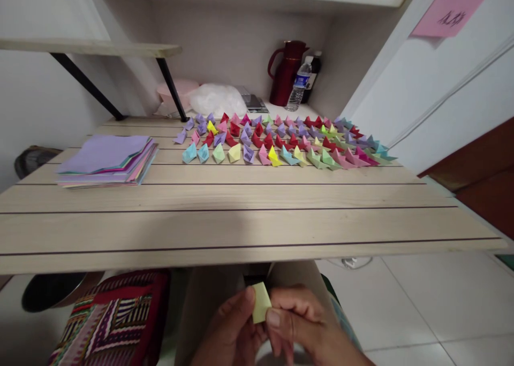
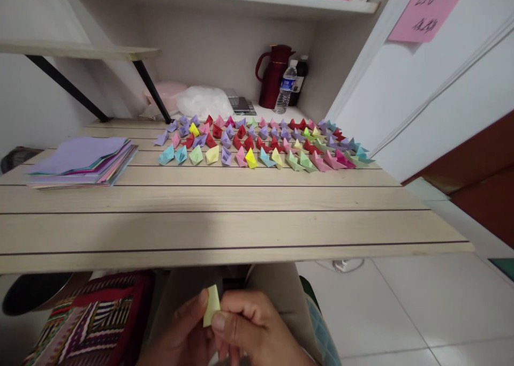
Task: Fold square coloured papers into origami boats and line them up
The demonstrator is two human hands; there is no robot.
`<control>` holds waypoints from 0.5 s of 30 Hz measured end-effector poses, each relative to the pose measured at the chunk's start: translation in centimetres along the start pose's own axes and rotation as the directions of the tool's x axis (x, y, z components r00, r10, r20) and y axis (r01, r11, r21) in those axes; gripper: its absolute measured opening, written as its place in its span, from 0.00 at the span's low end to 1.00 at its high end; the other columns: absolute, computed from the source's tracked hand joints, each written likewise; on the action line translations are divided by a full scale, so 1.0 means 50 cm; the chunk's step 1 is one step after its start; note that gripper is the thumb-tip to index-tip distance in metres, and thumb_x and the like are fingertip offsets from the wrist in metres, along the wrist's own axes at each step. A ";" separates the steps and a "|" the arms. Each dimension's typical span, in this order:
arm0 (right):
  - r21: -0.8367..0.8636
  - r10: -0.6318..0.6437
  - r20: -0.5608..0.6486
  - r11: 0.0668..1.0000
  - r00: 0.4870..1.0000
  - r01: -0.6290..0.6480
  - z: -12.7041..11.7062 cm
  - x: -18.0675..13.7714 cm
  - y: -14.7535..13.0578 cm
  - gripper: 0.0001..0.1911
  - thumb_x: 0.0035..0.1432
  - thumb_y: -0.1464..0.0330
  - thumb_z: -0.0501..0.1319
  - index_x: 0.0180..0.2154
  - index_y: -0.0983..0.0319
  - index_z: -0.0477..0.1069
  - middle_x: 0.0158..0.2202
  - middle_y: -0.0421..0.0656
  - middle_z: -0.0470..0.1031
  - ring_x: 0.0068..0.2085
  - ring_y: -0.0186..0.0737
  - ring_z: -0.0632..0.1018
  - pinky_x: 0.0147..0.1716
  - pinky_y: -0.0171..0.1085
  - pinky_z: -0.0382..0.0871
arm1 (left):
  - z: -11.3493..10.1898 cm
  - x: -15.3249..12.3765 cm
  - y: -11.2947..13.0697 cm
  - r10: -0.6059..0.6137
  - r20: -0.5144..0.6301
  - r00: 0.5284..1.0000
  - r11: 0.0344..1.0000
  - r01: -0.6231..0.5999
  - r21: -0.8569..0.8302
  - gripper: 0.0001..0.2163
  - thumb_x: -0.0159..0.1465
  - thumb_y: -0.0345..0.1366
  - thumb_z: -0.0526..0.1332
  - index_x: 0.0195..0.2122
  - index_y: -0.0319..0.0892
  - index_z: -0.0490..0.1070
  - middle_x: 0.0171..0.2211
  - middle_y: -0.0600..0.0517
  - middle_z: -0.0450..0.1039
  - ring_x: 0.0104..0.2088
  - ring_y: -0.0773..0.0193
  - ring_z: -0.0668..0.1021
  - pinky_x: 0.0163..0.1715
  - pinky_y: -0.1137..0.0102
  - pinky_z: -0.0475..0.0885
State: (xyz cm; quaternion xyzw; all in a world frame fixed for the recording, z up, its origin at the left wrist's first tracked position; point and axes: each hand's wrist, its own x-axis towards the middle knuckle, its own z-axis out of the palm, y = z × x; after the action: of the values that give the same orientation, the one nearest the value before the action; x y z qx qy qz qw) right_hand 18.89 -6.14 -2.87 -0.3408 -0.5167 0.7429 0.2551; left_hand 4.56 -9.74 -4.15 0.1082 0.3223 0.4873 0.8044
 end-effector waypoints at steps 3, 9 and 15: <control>0.134 0.077 0.038 0.988 0.996 -0.081 -0.008 -0.005 0.020 0.24 0.61 0.50 0.65 0.24 0.62 0.72 0.19 0.36 0.68 0.19 0.29 0.64 0.19 0.29 0.56 | 0.003 -0.003 -0.008 -0.101 0.045 0.994 0.995 0.101 -0.002 0.20 0.59 0.55 0.69 0.28 0.41 0.78 0.20 0.52 0.74 0.24 0.64 0.77 0.32 0.69 0.68; 0.018 0.010 0.019 1.000 1.000 -0.011 0.001 0.010 0.038 0.28 0.61 0.45 0.62 0.23 0.62 0.70 0.20 0.36 0.66 0.18 0.27 0.65 0.18 0.27 0.56 | -0.023 0.000 -0.018 0.005 -0.104 0.995 0.999 -0.001 0.042 0.21 0.57 0.56 0.70 0.28 0.41 0.75 0.20 0.55 0.73 0.23 0.69 0.73 0.29 0.72 0.66; 0.027 -0.092 -0.073 0.995 0.993 0.094 0.012 0.027 0.019 0.30 0.61 0.41 0.59 0.28 0.62 0.71 0.27 0.38 0.69 0.18 0.26 0.65 0.19 0.28 0.58 | 0.007 -0.020 0.035 0.364 -0.160 0.918 0.879 -0.282 0.384 0.26 0.50 0.60 0.72 0.39 0.41 0.79 0.22 0.55 0.72 0.26 0.67 0.72 0.31 0.71 0.67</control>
State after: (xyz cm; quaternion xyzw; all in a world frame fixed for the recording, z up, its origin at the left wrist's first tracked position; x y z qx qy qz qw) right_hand 17.53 -5.80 -3.94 -0.3389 -0.5110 0.7253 0.3130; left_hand 3.22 -9.66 -2.61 0.2471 0.4715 0.5583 0.6364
